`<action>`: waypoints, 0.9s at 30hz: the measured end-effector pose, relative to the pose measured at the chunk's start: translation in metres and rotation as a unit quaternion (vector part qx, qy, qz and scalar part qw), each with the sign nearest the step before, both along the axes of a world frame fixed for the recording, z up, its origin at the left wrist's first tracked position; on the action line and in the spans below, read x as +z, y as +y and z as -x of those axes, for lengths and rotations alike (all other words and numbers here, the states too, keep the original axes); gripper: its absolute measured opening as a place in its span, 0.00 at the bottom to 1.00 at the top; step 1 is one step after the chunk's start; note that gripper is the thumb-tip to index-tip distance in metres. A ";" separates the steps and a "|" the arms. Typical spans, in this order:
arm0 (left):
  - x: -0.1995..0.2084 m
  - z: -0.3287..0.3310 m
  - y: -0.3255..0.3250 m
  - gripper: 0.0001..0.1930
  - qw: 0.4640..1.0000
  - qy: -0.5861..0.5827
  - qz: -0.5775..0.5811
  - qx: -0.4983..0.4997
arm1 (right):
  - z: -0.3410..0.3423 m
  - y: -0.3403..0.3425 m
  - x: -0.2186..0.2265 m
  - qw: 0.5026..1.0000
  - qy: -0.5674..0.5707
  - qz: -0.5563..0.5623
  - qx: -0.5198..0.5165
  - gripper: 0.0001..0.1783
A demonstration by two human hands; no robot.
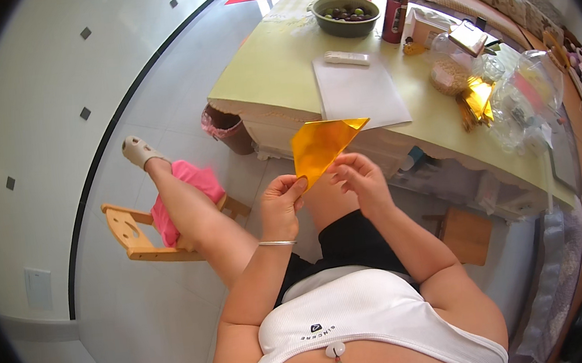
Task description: The person sits at a table and folds a yellow sheet of paper into a smaller rectangular shape using a white paper as a guide. They repeatedly fold the edges, press the creases, and place the finished folded items on the table.
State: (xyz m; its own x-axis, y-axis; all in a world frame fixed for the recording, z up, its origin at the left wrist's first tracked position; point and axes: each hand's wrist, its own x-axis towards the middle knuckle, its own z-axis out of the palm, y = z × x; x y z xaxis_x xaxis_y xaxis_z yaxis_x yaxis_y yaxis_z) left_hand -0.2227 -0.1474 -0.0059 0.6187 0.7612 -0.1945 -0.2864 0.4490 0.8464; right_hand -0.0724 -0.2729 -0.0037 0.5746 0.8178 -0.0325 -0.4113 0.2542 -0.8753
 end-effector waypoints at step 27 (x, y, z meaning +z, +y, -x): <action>-0.015 -0.051 -0.031 0.07 0.971 0.055 -0.087 -0.214 | -0.276 -0.150 0.060 0.688 -0.440 0.331 -0.473 0.24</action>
State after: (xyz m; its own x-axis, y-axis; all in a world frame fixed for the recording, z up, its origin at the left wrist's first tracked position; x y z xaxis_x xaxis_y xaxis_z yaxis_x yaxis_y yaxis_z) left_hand -0.1718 -0.1784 -0.0205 0.8684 0.4660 -0.1692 -0.0077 0.3538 0.9353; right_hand 0.2035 -0.4231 0.0562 0.8747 0.0373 0.4833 0.4274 -0.5297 -0.7326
